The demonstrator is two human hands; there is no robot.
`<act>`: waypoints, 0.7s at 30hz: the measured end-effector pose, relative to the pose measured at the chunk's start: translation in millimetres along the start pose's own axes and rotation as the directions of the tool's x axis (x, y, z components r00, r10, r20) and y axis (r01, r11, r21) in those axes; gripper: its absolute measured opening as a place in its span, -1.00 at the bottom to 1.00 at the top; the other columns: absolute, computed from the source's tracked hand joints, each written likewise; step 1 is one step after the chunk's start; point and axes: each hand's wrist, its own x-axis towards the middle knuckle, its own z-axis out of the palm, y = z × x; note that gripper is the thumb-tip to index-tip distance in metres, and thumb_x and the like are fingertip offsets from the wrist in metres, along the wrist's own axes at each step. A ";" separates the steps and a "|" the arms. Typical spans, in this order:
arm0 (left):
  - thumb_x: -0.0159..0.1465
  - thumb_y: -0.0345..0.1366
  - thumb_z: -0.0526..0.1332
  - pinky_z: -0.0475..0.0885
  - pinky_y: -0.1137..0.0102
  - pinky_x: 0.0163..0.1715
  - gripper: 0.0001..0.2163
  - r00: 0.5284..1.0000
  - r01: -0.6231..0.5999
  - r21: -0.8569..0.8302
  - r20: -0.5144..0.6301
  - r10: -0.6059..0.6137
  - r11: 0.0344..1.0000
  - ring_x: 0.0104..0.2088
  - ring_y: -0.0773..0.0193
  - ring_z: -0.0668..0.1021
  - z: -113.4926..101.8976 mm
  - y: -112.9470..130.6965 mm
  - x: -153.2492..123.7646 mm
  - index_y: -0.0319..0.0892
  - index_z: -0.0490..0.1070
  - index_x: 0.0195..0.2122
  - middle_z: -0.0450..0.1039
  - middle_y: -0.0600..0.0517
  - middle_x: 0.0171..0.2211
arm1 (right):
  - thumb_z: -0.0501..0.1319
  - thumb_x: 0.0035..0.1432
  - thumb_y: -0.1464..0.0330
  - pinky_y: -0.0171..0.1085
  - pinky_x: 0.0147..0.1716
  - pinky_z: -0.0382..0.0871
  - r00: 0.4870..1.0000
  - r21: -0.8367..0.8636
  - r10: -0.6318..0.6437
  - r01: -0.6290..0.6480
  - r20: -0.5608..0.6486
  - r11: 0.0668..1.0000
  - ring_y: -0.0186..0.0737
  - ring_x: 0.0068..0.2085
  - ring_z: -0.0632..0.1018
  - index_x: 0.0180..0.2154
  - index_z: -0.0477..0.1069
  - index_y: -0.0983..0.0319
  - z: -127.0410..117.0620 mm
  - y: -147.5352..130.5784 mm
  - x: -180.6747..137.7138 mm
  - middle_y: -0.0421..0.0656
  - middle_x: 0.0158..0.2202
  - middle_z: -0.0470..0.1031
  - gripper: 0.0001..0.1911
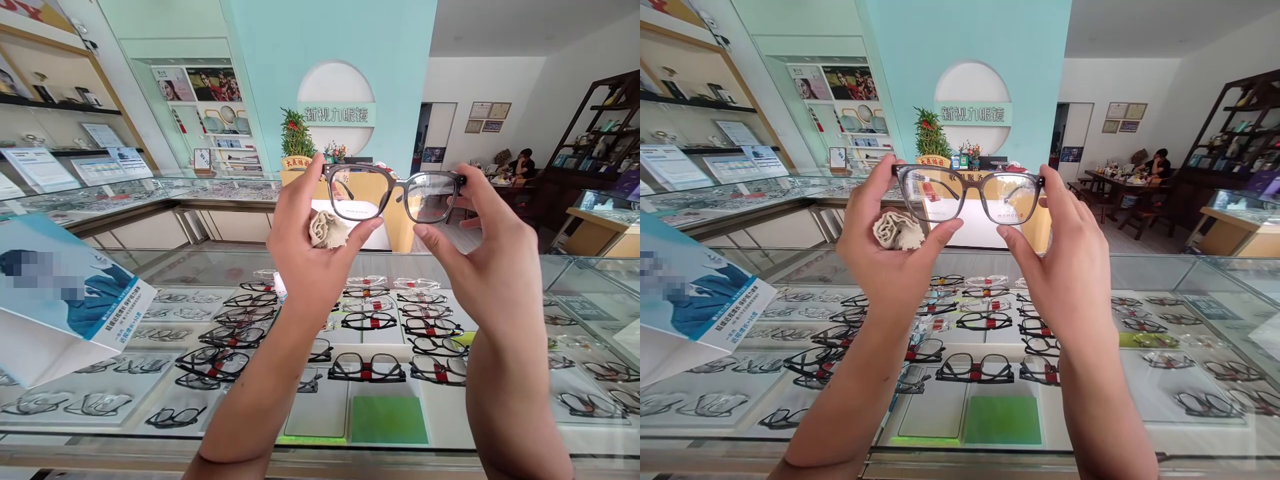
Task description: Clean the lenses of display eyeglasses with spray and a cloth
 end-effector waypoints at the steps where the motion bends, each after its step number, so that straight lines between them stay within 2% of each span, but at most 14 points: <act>1: 0.34 0.05 0.59 0.68 0.09 0.21 -0.31 1.000 0.011 0.003 0.002 -0.011 1.000 0.23 -0.02 0.70 -0.3 1.1 0.2 0.06 0.51 0.44 0.68 -0.08 0.27 | 0.42 0.43 0.12 0.36 0.17 0.66 1.000 -0.004 0.000 0.000 -0.001 1.000 0.32 0.27 0.68 0.54 0.32 0.09 0.3 -0.3 0.0 0.08 0.25 0.71 -0.23; 12: 0.31 -0.02 0.63 0.64 0.05 0.29 -0.31 0.999 0.047 -0.030 0.003 -0.046 0.998 0.29 -0.03 0.67 -1.5 5.0 1.0 0.07 0.53 0.43 0.68 -0.08 0.28 | 0.33 0.49 -0.01 0.36 0.19 0.65 0.999 0.013 0.014 -0.014 0.031 1.000 0.35 0.25 0.67 0.59 0.26 -0.01 0.6 0.0 -0.5 0.06 0.24 0.69 -0.22; 17: 0.32 0.02 0.62 0.63 0.02 0.30 -0.29 0.999 0.047 0.003 0.017 -0.047 0.999 0.30 -0.06 0.66 -2.0 4.2 0.6 0.05 0.50 0.45 0.67 -0.09 0.28 | 0.34 0.48 0.01 0.38 0.19 0.64 0.998 -0.002 0.038 -0.038 0.043 0.999 0.38 0.27 0.66 0.59 0.26 0.01 0.4 -1.1 -0.6 0.08 0.25 0.68 -0.21; 21: 0.36 0.04 0.58 0.66 0.05 0.26 -0.34 1.000 0.022 0.013 0.005 -0.022 1.000 0.27 -0.03 0.68 -1.3 3.7 1.2 0.02 0.51 0.42 0.67 -0.10 0.28 | 0.34 0.48 0.05 0.36 0.18 0.66 1.000 0.014 0.004 -0.004 0.008 1.000 0.33 0.24 0.68 0.57 0.29 -0.01 1.1 -0.8 -1.4 0.05 0.24 0.69 -0.25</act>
